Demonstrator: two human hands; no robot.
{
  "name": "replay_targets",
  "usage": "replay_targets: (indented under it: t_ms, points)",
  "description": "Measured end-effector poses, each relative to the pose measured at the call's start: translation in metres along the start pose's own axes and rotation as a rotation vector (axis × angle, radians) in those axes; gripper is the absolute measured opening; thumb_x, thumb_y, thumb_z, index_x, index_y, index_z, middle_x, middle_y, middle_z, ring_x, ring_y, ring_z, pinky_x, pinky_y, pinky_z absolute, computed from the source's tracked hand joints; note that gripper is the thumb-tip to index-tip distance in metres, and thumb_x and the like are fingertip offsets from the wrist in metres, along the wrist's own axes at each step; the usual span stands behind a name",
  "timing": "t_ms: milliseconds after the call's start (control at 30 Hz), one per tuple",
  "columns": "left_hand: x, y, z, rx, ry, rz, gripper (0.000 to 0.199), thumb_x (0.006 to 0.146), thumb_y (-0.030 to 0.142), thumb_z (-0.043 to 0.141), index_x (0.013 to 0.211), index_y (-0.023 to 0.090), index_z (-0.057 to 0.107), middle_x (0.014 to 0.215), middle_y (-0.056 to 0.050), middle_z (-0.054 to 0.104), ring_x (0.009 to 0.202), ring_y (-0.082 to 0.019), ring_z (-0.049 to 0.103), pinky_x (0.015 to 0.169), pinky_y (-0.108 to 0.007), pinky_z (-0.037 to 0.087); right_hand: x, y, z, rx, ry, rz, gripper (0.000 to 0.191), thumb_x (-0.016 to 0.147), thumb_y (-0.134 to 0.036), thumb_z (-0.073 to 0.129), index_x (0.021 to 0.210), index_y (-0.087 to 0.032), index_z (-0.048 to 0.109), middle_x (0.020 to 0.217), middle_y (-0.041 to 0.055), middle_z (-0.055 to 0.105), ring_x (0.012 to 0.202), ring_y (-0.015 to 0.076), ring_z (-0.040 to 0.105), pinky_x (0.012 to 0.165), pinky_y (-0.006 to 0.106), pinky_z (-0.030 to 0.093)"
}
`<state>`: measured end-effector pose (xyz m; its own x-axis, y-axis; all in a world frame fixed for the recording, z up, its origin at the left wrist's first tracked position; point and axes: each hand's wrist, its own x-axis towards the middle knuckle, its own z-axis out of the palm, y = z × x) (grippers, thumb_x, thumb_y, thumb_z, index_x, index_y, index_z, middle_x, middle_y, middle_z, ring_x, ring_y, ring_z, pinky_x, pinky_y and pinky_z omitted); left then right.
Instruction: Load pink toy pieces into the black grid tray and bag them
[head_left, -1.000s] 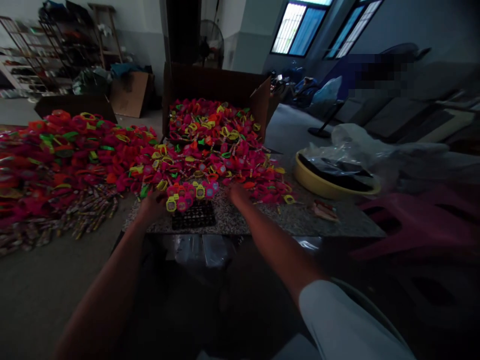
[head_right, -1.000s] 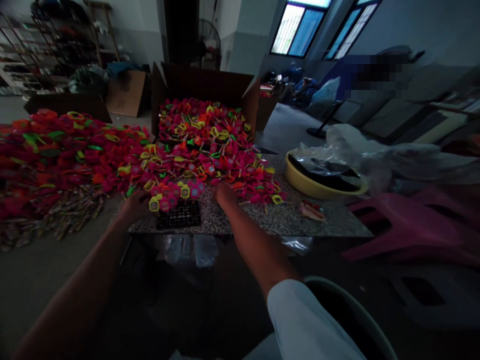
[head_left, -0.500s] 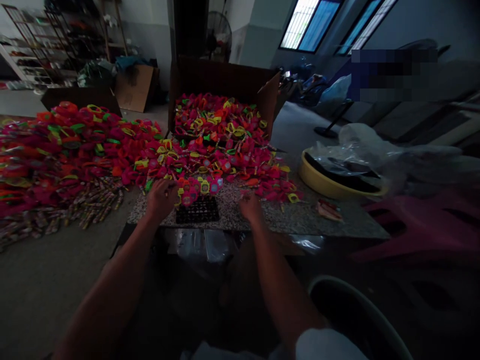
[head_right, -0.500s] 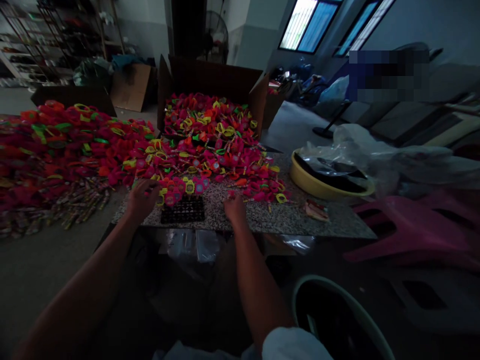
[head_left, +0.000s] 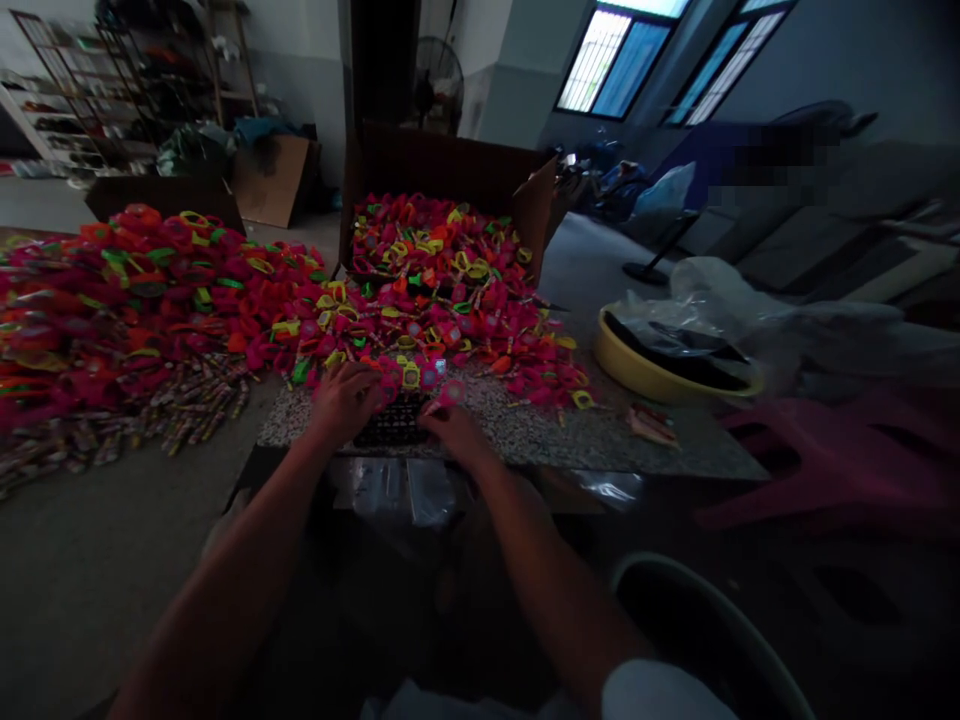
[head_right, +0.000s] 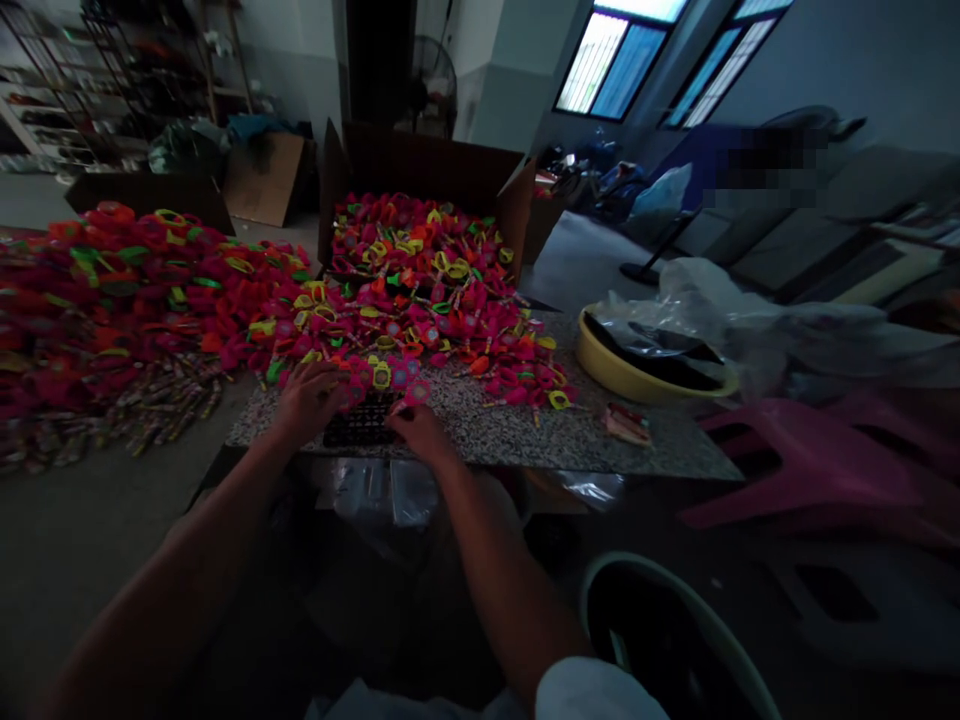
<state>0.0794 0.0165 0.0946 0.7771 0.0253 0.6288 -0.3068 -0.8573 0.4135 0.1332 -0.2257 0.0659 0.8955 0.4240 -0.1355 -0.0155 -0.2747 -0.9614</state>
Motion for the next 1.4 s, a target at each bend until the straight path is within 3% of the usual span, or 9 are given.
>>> replay_targets:
  t_ms: [200, 400, 500, 667, 867, 1133, 1267, 1333, 1400]
  points:
    - [0.000, 0.001, 0.000, 0.040, -0.065, 0.013, 0.030, 0.101, 0.033, 0.058, 0.121, 0.024, 0.079, 0.127, -0.008, 0.076, 0.123, -0.029, 0.062, 0.109, -0.048, 0.047, 0.019, -0.008, 0.028, -0.351, -0.054, 0.001, 0.013, 0.093, -0.024, 0.067, 0.097, -0.018, 0.078, 0.077, 0.0011, 0.077, 0.071, 0.0179, 0.072, 0.067, 0.024, 0.054]
    - [-0.001, 0.002, 0.000, 0.057, -0.083, 0.021, 0.031, 0.101, 0.034, 0.060, 0.126, 0.024, 0.076, 0.127, -0.008, 0.076, 0.124, -0.029, 0.062, 0.111, -0.048, 0.046, 0.033, -0.012, 0.040, -0.594, -0.068, -0.191, 0.017, 0.096, -0.017, 0.068, 0.108, -0.018, 0.080, 0.110, 0.0064, 0.082, 0.106, 0.0215, 0.075, 0.092, 0.026, 0.053]
    - [-0.001, 0.001, 0.000, 0.058, -0.093, 0.022, 0.032, 0.101, 0.033, 0.059, 0.128, 0.023, 0.075, 0.125, -0.009, 0.076, 0.121, -0.029, 0.063, 0.110, -0.049, 0.047, 0.037, -0.009, 0.043, -0.714, -0.078, -0.206, 0.018, 0.097, -0.019, 0.068, 0.111, -0.016, 0.080, 0.116, 0.0099, 0.081, 0.111, 0.0239, 0.074, 0.097, 0.028, 0.052]
    - [-0.001, 0.004, 0.002, 0.059, -0.104, 0.016, 0.039, 0.099, 0.033, 0.061, 0.136, 0.025, 0.071, 0.129, -0.009, 0.073, 0.123, -0.029, 0.062, 0.112, -0.050, 0.046, 0.038, -0.006, 0.044, -0.769, -0.110, -0.233, 0.022, 0.097, -0.018, 0.067, 0.115, -0.016, 0.079, 0.117, 0.0112, 0.080, 0.112, 0.0257, 0.073, 0.097, 0.029, 0.052]
    - [-0.001, 0.011, 0.009, 0.105, -0.080, 0.038, 0.048, 0.093, 0.051, 0.075, 0.136, 0.029, 0.072, 0.130, -0.010, 0.071, 0.125, -0.033, 0.060, 0.112, -0.052, 0.045, 0.032, -0.011, 0.045, -0.753, -0.073, -0.235, 0.033, 0.099, -0.022, 0.064, 0.131, -0.021, 0.073, 0.130, 0.0098, 0.076, 0.121, 0.0263, 0.070, 0.102, 0.032, 0.052]
    - [0.000, 0.010, 0.013, 0.150, -0.120, 0.041, 0.049, 0.090, 0.048, 0.079, 0.136, 0.031, 0.071, 0.127, -0.010, 0.071, 0.126, -0.035, 0.057, 0.113, -0.053, 0.043, 0.025, -0.016, 0.059, -0.951, -0.073, -0.160, 0.034, 0.102, -0.030, 0.058, 0.127, -0.016, 0.076, 0.122, 0.0160, 0.078, 0.110, 0.0290, 0.075, 0.090, 0.033, 0.056]
    - [-0.001, 0.008, 0.011, 0.140, -0.093, 0.046, 0.047, 0.090, 0.050, 0.079, 0.133, 0.033, 0.073, 0.127, -0.010, 0.072, 0.123, -0.036, 0.058, 0.110, -0.052, 0.046, 0.027, -0.021, 0.034, -0.839, -0.207, -0.193, 0.026, 0.095, -0.019, 0.065, 0.115, -0.019, 0.082, 0.115, 0.0106, 0.081, 0.108, 0.0246, 0.075, 0.089, 0.027, 0.053]
    - [-0.001, 0.009, 0.011, 0.138, -0.084, 0.047, 0.046, 0.090, 0.050, 0.078, 0.132, 0.033, 0.073, 0.126, -0.010, 0.072, 0.122, -0.036, 0.059, 0.109, -0.052, 0.047, 0.033, -0.021, 0.003, -0.763, -0.126, -0.192, 0.024, 0.096, -0.018, 0.063, 0.108, -0.020, 0.083, 0.108, 0.0067, 0.082, 0.103, 0.0216, 0.075, 0.088, 0.025, 0.052]
    - [-0.001, 0.009, 0.010, 0.142, -0.087, 0.042, 0.045, 0.090, 0.051, 0.078, 0.131, 0.033, 0.074, 0.126, -0.010, 0.073, 0.123, -0.036, 0.059, 0.109, -0.052, 0.047, 0.046, -0.020, -0.033, -0.776, 0.089, -0.096, 0.027, 0.099, -0.021, 0.057, 0.105, -0.020, 0.084, 0.104, 0.0069, 0.082, 0.099, 0.0211, 0.075, 0.089, 0.025, 0.052]
